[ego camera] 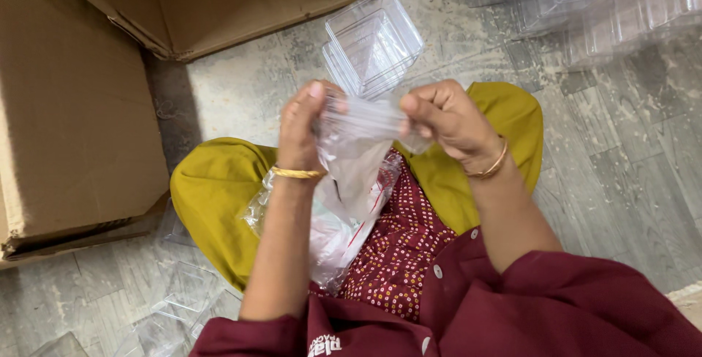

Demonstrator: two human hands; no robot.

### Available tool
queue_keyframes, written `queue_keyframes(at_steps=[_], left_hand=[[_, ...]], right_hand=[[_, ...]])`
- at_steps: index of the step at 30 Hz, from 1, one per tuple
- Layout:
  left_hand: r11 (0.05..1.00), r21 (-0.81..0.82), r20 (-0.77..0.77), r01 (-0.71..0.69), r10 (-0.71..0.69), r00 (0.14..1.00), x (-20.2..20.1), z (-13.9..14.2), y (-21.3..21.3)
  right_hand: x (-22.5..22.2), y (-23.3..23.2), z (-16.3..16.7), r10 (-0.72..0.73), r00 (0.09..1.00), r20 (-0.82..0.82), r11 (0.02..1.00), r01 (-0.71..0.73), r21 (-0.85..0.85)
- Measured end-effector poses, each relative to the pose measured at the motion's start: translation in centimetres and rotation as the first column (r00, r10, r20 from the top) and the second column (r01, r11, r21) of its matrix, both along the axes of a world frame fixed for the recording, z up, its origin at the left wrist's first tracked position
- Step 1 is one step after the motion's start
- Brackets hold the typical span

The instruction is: The person sits on the floor and packs clear plastic containers one at a time into printed plastic bags, then sets the filled bags aside with other completed bags. The person repeatedly opens a bag, inserts a container, and places the bagged container on a pile.

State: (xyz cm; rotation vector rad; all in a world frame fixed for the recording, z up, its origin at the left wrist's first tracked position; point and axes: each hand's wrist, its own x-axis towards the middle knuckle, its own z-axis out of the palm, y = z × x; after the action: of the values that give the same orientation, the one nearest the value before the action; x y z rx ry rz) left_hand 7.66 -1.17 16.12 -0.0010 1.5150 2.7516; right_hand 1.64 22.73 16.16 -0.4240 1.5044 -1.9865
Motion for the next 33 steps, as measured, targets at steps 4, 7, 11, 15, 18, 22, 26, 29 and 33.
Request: queue_keyframes(at_steps=[4,7,11,15,18,22,26,29,33], left_hand=[[0.969,-0.249,-0.048,0.0,-0.012,0.999,-2.3,0.3,-2.2],[0.823,-0.565,-0.024,-0.064,0.062,0.998,-5.1,-0.2,-2.6],[0.437,-0.768,-0.316,-0.468,0.376,0.871,-9.0,-1.5,-1.7],[0.584,-0.62,-0.134,-0.523,0.578,0.805,-10.5,-2.7,-0.2],[0.819,-0.379,0.142,-0.43,0.511,0.848,-10.6,-2.7,0.3],[0.918,-0.123,0.091,-0.377,0.389,0.917,-10.4,-2.0,-0.4],[0.928,-0.142,0.061,-0.345,0.356,0.932,-10.2,-2.3,-1.1],[0.966,-0.085,0.137,-0.244,0.254,0.957,-10.1,-3.4,-0.9],[0.841,-0.453,0.013,-0.295,0.338,0.941,-9.2,-4.4,-0.1]], right_hand=[[-2.8,0.3,1.8,0.095,0.993,-0.076,0.801,-0.122,-0.587],[-6.5,0.3,4.5,-0.109,0.984,-0.14,0.959,0.067,-0.276],[-12.0,-4.3,4.4,-0.164,0.473,-0.866,0.854,0.507,0.116],[-13.6,-5.6,3.2,0.101,0.102,-0.99,0.706,0.694,0.143],[-12.8,-5.1,3.1,0.017,0.382,-0.924,0.663,0.687,0.296],[-10.5,-3.8,3.3,-0.385,0.597,-0.703,0.801,0.595,0.066],[-9.8,-2.7,1.4,-0.438,0.754,-0.489,0.884,0.459,-0.084],[-10.4,-2.0,-1.5,-0.421,0.87,-0.256,0.901,0.434,-0.007],[-10.5,-1.5,-5.1,-0.364,0.904,0.225,0.894,0.406,-0.187]])
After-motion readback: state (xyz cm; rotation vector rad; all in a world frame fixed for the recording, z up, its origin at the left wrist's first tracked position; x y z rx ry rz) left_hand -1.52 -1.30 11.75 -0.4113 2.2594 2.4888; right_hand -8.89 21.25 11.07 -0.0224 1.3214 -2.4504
